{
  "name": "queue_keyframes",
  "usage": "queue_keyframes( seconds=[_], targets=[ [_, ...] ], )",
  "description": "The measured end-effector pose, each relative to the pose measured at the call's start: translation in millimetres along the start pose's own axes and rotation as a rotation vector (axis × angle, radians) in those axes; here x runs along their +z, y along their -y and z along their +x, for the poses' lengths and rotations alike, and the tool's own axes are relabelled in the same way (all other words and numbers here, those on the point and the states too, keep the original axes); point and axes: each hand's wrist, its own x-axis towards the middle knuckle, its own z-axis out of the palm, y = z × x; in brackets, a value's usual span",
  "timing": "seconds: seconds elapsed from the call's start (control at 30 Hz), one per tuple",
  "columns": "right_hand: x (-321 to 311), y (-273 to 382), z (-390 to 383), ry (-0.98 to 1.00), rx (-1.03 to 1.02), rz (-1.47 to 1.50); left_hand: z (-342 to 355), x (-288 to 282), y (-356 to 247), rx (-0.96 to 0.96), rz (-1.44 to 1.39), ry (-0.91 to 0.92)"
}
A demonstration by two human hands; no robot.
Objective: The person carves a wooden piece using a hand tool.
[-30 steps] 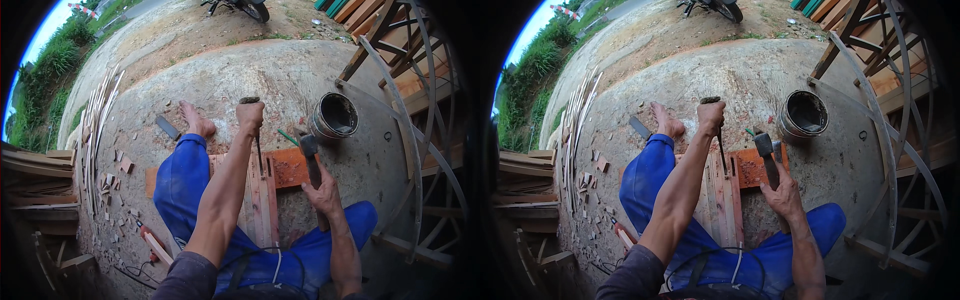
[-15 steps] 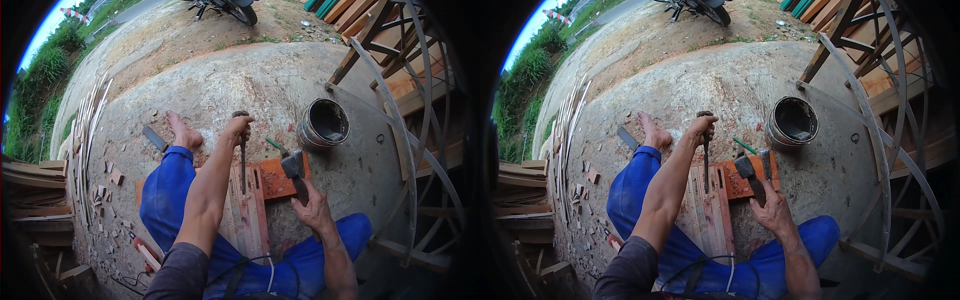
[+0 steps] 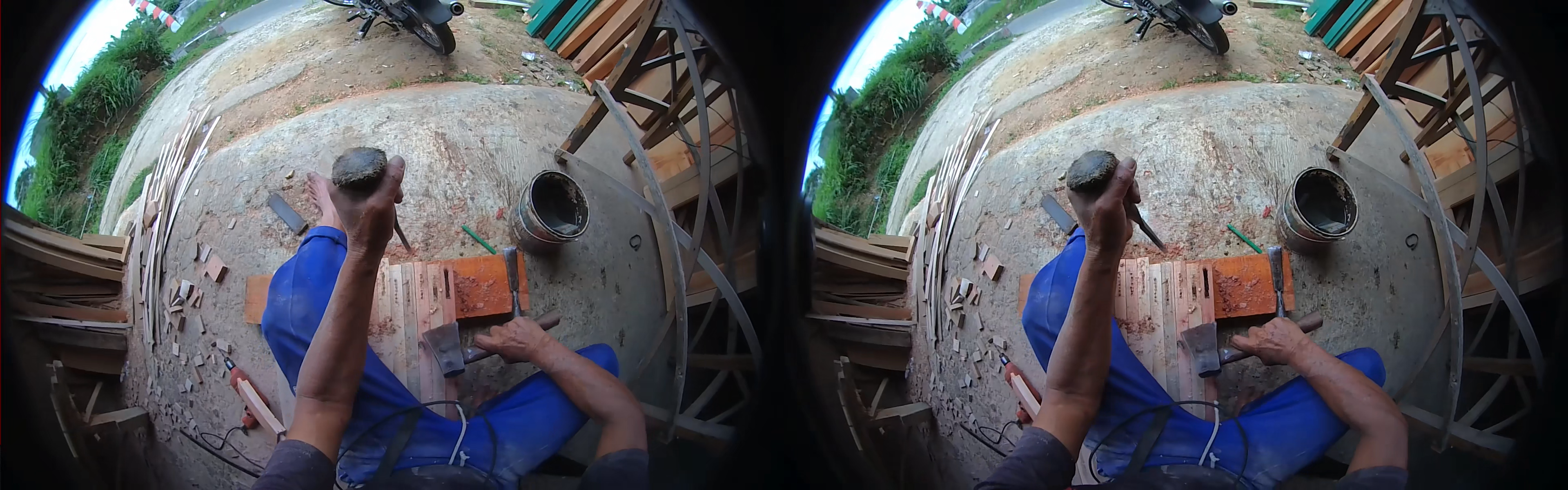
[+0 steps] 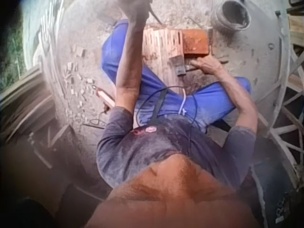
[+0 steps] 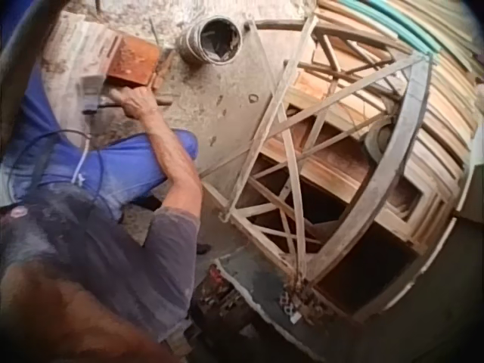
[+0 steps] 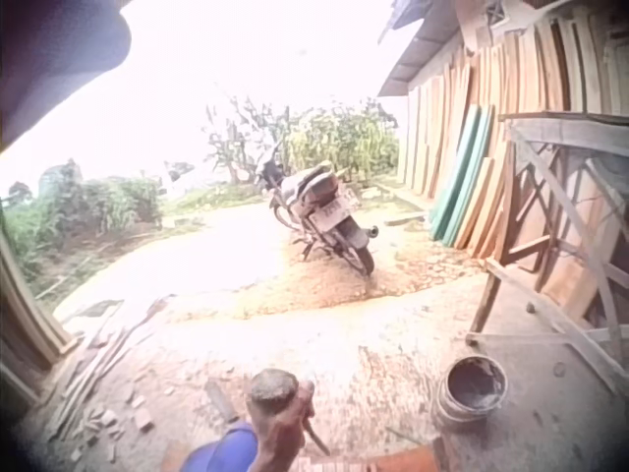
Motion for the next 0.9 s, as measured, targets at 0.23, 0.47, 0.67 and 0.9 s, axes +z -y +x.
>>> queue_keyframes(
  seconds=[0.23, 0.47, 0.67, 0.9],
  targets=[
    [-39.4, -18.0, 32.4, -0.749, 0.708, 0.833, -57.5, 0.3, 40.9, -0.058, 0.202, 0.11],
    [-74.4, 15.3, -3.3, -0.846, 0.724, 1.395, -67.1, 14.9, 54.5, -0.003, 0.225, 0.158],
    [-71.4, 10.9, 0.1, -0.88, 0.693, 1.426, -68.1, 12.3, 65.1, -0.105, 0.196, 0.158],
    [-70.0, 8.6, 2.9, -0.863, 0.681, 1.434, -65.0, 14.3, 68.9, -0.061, 0.228, 0.168]
  ],
)
